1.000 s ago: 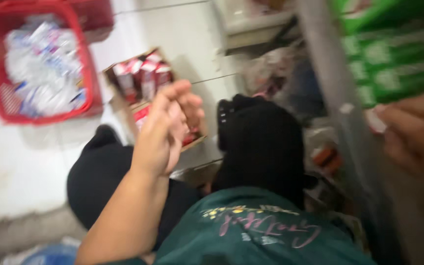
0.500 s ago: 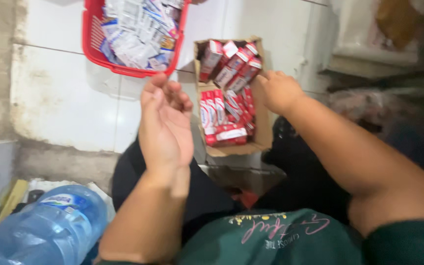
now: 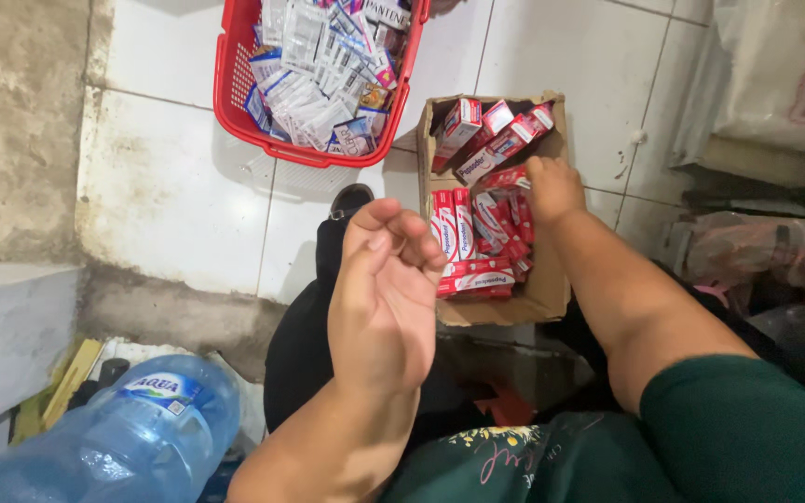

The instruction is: The person sits on the floor and unpacks toothbrushes and toothpaste boxes from a cardboard box. They place the toothbrushes into a green display box and arrange the toothpaste boxes on a nearby shelf.

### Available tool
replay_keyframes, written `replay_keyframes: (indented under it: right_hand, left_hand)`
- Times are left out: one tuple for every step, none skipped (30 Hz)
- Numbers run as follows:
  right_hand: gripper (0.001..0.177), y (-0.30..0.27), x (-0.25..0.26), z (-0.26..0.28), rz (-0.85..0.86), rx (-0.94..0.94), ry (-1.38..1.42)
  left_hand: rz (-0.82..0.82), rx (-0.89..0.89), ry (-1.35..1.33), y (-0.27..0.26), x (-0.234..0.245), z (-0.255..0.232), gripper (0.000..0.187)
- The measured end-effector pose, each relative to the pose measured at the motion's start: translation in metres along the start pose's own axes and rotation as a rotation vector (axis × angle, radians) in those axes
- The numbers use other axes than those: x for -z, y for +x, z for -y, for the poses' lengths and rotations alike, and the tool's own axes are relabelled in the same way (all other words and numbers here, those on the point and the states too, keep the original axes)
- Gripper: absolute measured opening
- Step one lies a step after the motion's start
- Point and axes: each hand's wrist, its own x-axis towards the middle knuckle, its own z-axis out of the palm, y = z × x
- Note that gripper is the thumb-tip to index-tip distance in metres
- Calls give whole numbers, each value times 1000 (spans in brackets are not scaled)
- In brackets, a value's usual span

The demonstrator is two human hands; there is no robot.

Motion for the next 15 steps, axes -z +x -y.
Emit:
replay_keyframes:
  right_hand:
    - [22,-8,14,7,-100,74,16]
    - [22,-19,28,14,-197,145,30]
    - [25,-31,45,21,-221,104,109]
    - [28,-41,67,27,-254,62,185]
    - [31,-53,92,32,-287,22,261]
    - [33,-70,119,34,-311,7,306]
    - [35,-89,147,33,-336,-6,352]
    - [38,-113,174,31,-368,-37,393]
    - [35,-136,198,31,-369,-25,615]
    - [33,-161,221,30,-371,-13,835]
    - [30,-187,244,29,-374,9,1055]
    - [28,-219,268,27,-378,41,1091]
    - [25,-251,292,24,-382,75,1127]
    - [25,-287,316,17,-411,62,1101]
    - [25,-322,337,10,-440,48,1075]
  left_hand:
    - [16,-22,8,1,2,0,28]
    - [30,-40,16,1,4,1,29]
    - [34,-45,34,0,7,2,29]
    - [48,-52,49,1,9,3,28]
    - [63,-59,64,1,10,4,28]
    - [82,-81,89,0,11,5,28]
    - [102,-104,112,-2,11,9,28]
    - [131,-109,135,-4,10,15,28]
    - [167,-135,179,-6,10,22,28]
    - [202,-155,223,-10,9,28,28]
    - [238,-177,264,-14,7,35,28]
    - [299,-240,392,-22,5,43,30]
    - [362,-309,517,-33,3,50,33]
    - [427,-373,635,-47,-1,61,36]
    - [534,-396,695,-62,-5,70,37]
